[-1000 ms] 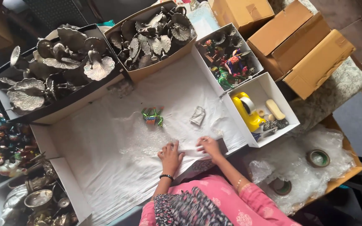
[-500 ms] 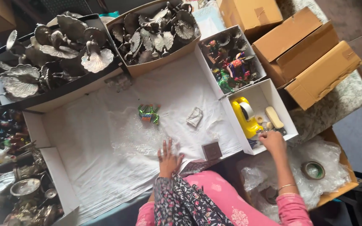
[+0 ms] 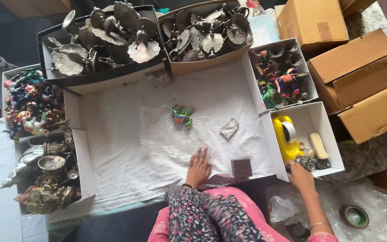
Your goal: The person wraps a small, colorful figurine in bubble wrap on a table. They use scissors to cut the bubble wrap and then use a tape dispenser to secure the wrapping around the figurine.
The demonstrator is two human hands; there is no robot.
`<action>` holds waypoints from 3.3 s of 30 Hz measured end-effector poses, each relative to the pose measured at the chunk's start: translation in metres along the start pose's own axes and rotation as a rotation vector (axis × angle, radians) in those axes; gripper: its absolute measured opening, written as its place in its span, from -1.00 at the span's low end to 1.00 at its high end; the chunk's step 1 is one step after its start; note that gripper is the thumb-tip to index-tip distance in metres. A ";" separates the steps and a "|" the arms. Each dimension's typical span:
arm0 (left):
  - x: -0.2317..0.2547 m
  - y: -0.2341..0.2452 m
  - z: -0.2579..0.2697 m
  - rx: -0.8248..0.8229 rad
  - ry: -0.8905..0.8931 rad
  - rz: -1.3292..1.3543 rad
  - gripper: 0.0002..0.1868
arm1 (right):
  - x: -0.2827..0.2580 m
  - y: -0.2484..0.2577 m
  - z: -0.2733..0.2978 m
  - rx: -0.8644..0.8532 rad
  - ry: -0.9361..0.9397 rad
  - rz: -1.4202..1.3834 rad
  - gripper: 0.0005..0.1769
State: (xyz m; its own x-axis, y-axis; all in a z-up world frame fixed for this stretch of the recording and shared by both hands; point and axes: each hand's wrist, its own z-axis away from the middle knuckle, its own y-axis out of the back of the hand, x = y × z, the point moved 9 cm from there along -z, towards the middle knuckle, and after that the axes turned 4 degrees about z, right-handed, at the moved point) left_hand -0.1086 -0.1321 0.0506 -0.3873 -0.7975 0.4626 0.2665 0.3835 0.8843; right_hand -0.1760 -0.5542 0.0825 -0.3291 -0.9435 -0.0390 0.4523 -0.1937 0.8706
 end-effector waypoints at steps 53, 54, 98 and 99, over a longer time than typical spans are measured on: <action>-0.031 -0.010 -0.048 -0.002 0.100 0.380 -0.62 | -0.221 -0.136 0.098 -0.285 -0.189 -1.322 -0.41; -0.032 -0.013 -0.051 -0.013 0.071 0.418 -0.62 | -0.224 -0.157 0.111 -0.332 -0.176 -1.260 -0.45; -0.009 -0.030 -0.051 -0.299 0.156 0.184 -0.64 | -0.445 -0.173 0.055 -0.172 0.071 -0.955 -0.58; -0.009 -0.029 -0.052 -0.318 0.166 0.197 -0.65 | -0.446 -0.185 0.048 -0.172 0.063 -0.943 -0.59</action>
State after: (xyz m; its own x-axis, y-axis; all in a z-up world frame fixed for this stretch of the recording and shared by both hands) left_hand -0.0669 -0.1596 0.0177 -0.1612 -0.7974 0.5815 0.5914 0.3936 0.7038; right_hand -0.1529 -0.0843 -0.0374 -0.5768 -0.3911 -0.7172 0.1411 -0.9124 0.3842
